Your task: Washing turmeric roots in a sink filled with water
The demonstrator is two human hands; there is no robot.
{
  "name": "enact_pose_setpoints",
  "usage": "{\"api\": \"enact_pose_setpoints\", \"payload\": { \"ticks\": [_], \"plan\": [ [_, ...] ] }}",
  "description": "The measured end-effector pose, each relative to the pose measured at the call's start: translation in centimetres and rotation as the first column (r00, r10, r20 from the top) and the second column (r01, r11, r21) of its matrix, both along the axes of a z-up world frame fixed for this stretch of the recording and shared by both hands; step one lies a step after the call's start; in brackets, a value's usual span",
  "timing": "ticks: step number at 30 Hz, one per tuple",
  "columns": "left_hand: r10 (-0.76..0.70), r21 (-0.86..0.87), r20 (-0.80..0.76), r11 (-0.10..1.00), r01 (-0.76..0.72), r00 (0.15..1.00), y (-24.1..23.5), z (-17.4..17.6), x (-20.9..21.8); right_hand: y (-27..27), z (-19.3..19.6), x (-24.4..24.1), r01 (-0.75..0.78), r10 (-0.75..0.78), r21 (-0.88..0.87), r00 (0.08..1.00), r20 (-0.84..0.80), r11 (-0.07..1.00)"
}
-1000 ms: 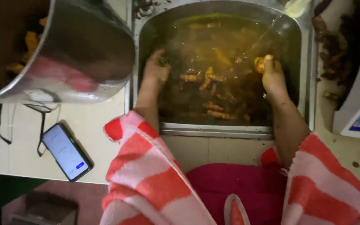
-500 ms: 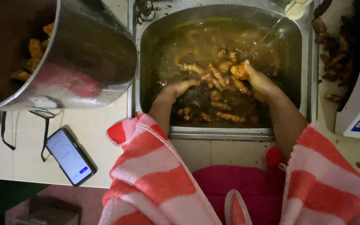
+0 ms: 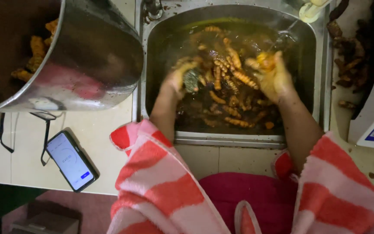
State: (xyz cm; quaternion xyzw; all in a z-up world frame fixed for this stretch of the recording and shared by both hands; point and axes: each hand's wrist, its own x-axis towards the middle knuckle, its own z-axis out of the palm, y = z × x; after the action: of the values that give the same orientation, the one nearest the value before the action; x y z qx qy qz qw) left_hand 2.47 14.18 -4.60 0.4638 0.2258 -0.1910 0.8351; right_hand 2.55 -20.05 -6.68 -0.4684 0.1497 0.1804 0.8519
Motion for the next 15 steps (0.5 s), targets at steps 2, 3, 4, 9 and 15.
{"api": "enact_pose_setpoints", "payload": {
  "ticks": [2, 3, 4, 9, 15],
  "plan": [
    [0.041, 0.292, 0.128, 0.953, -0.077, 0.991, 1.6, 0.8, 1.1, 0.7, 4.0, -0.3, 0.187, -0.183, -0.179, 0.982, 0.04, 0.966],
    [0.047, 0.55, 0.247, 0.816, -0.18, 0.968, 2.4, 1.1, 1.1, 1.1, 5.8, -1.0, 0.359, -0.348, -0.343, 0.933, 0.097, 0.868],
    [0.047, 0.551, 0.241, 0.816, -0.177, 0.969, 2.7, 1.1, 1.6, 0.1, 5.0, -0.1, 0.357, -0.348, -0.345, 0.933, 0.091, 0.868],
    [-0.095, 0.776, 0.133, 0.63, -0.044, 0.986, 3.3, -10.1, 8.6, -0.5, 3.0, 2.3, 0.184, -0.246, -0.754, 0.969, 0.031, 0.63],
    [-0.28, 0.712, -0.3, 0.571, 0.409, 0.912, 0.5, -0.9, 7.1, 1.6, 4.9, 4.6, -0.203, 0.003, -0.763, 0.967, -0.256, 0.614]
  ]
}}
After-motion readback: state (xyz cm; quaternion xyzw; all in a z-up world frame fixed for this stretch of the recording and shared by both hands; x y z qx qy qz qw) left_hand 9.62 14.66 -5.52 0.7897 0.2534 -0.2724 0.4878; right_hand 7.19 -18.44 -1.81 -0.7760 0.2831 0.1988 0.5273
